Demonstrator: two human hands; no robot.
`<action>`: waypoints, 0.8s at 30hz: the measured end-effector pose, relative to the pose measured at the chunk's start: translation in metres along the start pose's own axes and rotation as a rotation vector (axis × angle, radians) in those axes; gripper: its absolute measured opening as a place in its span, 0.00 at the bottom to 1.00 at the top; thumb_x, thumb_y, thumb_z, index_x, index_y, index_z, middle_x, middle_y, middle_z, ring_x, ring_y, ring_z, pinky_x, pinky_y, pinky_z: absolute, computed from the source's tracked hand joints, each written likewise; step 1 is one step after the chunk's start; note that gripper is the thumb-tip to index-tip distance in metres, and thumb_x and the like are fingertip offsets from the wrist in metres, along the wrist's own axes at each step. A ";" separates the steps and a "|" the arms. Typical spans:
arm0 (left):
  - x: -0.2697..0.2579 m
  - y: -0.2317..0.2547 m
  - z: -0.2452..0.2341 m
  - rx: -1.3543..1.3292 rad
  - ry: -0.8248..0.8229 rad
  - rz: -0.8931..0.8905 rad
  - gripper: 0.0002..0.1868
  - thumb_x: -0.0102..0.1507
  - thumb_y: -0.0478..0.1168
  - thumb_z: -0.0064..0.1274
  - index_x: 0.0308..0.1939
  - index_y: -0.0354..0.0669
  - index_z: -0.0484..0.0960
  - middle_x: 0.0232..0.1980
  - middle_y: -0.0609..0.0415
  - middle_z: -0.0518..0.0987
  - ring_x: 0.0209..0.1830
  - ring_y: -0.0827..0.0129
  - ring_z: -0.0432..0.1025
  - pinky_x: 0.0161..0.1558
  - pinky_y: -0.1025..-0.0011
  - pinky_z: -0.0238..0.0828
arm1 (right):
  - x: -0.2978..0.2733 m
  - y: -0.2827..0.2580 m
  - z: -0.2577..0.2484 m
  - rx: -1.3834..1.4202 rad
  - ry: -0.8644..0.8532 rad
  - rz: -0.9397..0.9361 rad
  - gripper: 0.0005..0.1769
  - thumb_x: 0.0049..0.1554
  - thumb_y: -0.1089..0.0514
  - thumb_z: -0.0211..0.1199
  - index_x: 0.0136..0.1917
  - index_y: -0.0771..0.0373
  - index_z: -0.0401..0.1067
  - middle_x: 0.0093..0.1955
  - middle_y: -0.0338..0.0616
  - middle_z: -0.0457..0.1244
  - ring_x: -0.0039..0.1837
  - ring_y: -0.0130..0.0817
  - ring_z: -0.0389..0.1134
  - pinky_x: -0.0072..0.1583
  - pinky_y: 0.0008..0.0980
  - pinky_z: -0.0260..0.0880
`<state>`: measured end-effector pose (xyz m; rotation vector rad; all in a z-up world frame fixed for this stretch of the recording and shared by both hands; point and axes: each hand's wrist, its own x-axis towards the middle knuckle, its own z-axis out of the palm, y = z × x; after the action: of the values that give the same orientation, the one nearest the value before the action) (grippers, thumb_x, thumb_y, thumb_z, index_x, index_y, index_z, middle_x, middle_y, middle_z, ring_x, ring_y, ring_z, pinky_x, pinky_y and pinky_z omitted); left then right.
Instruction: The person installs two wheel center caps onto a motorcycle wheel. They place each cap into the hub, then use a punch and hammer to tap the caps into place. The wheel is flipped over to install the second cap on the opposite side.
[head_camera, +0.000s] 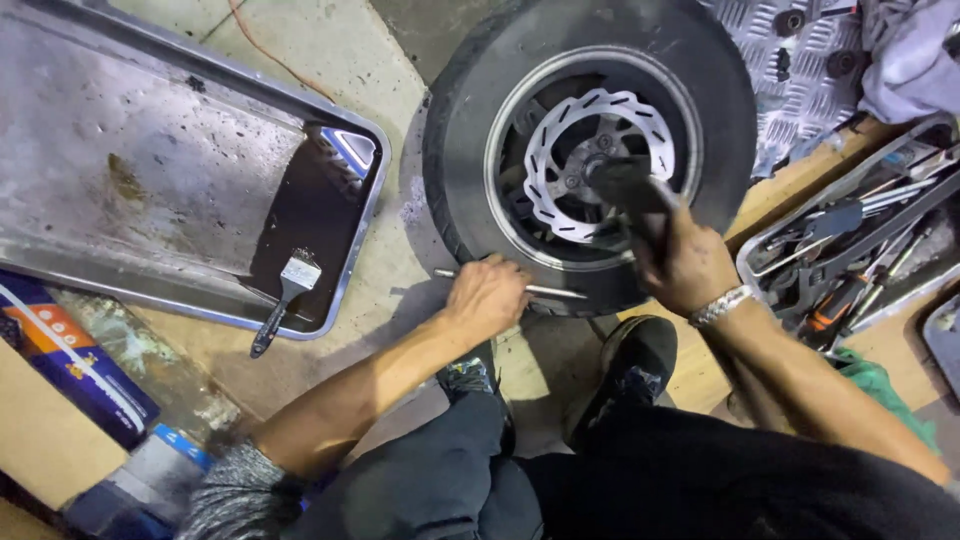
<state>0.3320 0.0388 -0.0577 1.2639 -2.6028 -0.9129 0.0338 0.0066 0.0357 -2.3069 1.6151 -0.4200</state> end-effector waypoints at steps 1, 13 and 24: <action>0.002 -0.002 0.002 -0.067 0.010 -0.011 0.10 0.58 0.46 0.54 0.33 0.47 0.86 0.28 0.50 0.80 0.34 0.55 0.77 0.36 0.60 0.76 | 0.009 -0.003 0.007 0.013 -0.135 0.223 0.33 0.55 0.57 0.66 0.66 0.81 0.58 0.36 0.75 0.65 0.40 0.75 0.69 0.43 0.69 0.69; -0.001 -0.007 0.023 0.013 0.057 0.000 0.07 0.56 0.46 0.53 0.32 0.51 0.84 0.27 0.54 0.79 0.33 0.57 0.78 0.33 0.64 0.76 | 0.007 -0.006 -0.030 0.094 0.185 -0.037 0.17 0.53 0.70 0.64 0.57 0.75 0.73 0.42 0.64 0.67 0.43 0.70 0.70 0.44 0.58 0.69; 0.008 0.000 -0.003 -0.056 0.032 -0.010 0.10 0.57 0.46 0.57 0.32 0.45 0.85 0.28 0.50 0.80 0.33 0.56 0.77 0.33 0.62 0.75 | 0.036 -0.015 -0.009 0.086 -0.157 0.389 0.29 0.58 0.54 0.67 0.65 0.70 0.61 0.39 0.69 0.67 0.46 0.72 0.70 0.45 0.64 0.68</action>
<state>0.3281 0.0314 -0.0562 1.2681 -2.5305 -0.9526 0.0552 -0.0229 0.0526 -1.8524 1.8667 -0.2060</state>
